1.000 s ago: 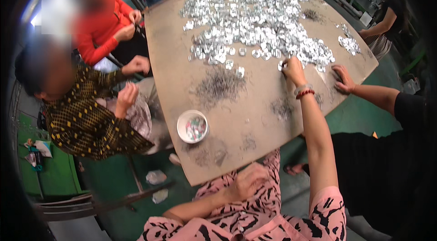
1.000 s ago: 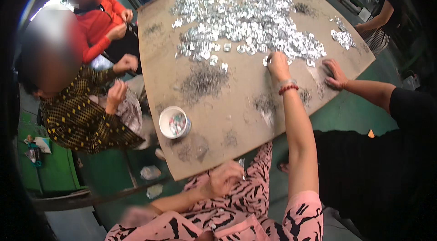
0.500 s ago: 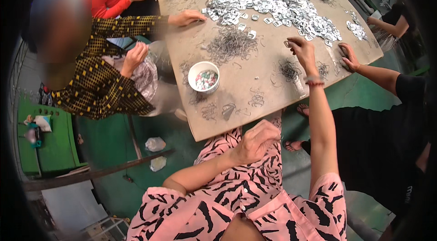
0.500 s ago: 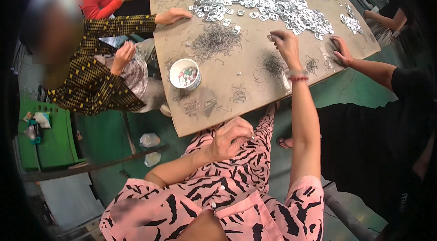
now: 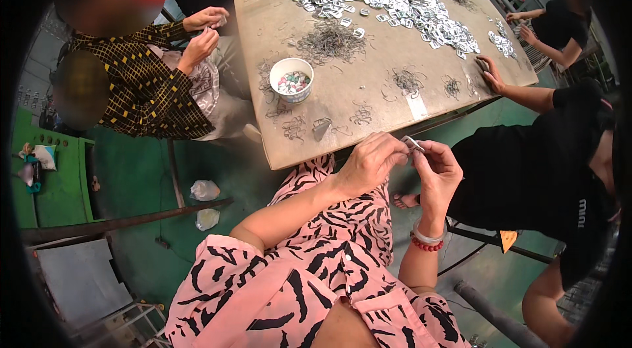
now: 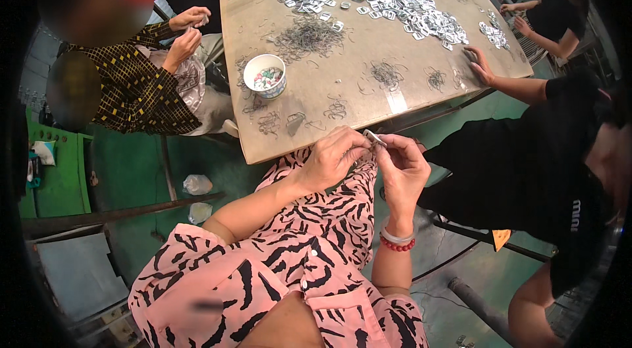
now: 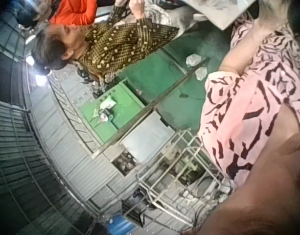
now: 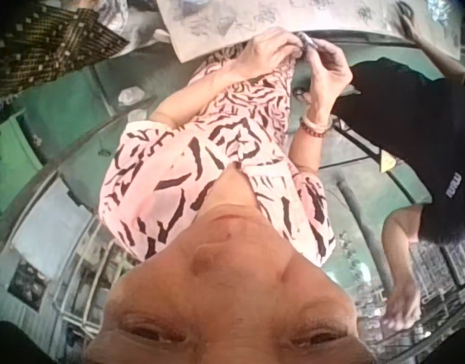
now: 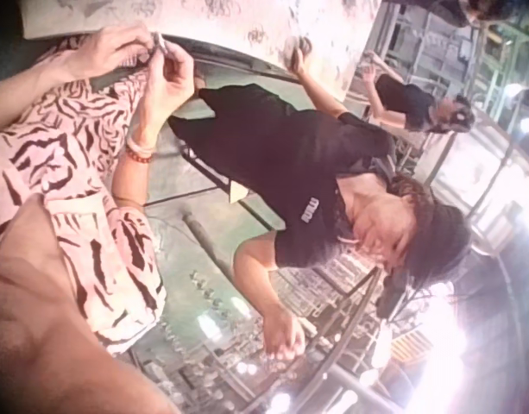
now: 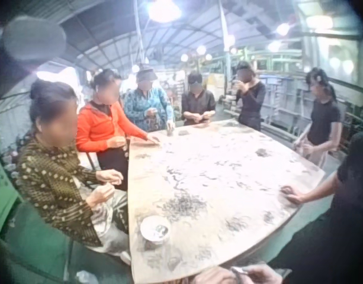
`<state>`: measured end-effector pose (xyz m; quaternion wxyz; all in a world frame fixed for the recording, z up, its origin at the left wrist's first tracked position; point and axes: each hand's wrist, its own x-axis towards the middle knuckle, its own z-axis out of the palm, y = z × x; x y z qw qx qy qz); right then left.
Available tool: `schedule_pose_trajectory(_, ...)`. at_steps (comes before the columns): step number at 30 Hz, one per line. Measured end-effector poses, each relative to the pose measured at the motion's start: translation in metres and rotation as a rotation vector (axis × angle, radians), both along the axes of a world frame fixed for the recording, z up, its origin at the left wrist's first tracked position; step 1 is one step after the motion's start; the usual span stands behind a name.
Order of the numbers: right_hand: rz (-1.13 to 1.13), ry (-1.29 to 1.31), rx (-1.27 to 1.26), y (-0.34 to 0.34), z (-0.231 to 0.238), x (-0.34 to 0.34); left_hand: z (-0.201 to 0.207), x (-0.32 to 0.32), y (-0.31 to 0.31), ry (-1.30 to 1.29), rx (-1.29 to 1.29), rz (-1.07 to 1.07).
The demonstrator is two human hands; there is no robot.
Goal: The person sorts small metal pieces and wire rings on a table with their hands, grouping them together and occasionally hanging assembled rings onto a metal rack.
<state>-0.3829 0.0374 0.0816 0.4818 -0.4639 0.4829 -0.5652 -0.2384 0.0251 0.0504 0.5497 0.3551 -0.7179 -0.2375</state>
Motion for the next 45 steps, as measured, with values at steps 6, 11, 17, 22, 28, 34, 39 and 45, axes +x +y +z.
schedule_pose_trajectory(6, -0.082, -0.085, -0.100, 0.002, 0.001, 0.004, 0.002, 0.006, 0.004, -0.106, -0.012, 0.010)
schedule_pose_trajectory(11, -0.057, -0.184, -0.010, 0.003, -0.011, 0.000, -0.019, 0.018, -0.013, 0.006, 0.052, 0.061)
schedule_pose_trajectory(17, -0.025, -0.096, 0.078, 0.000, -0.009, -0.003, -0.053, 0.085, -0.163, -0.818, 0.244, 0.401)
schedule_pose_trajectory(22, -0.011, -0.174, 0.014, -0.004, -0.011, -0.005, -0.069, 0.092, -0.196, -1.154, 0.280, 0.411)
schedule_pose_trajectory(28, -0.030, -0.159, 0.003, -0.005, -0.011, -0.007, -0.080, 0.097, -0.188, -1.283, 0.115, 0.377)
schedule_pose_trajectory(34, -0.063, -0.073, 0.010, -0.004, -0.005, 0.001, -0.008, 0.061, -0.141, -0.469, 0.292, 0.091)
schedule_pose_trajectory(39, -0.072, -0.106, 0.012, -0.001, -0.013, -0.002, 0.023, 0.027, -0.068, -0.034, 0.521, -0.142)
schedule_pose_trajectory(45, -0.124, -0.183, 0.013, 0.002, -0.022, 0.001, 0.033, 0.008, -0.016, 0.138, 0.496, -0.165)
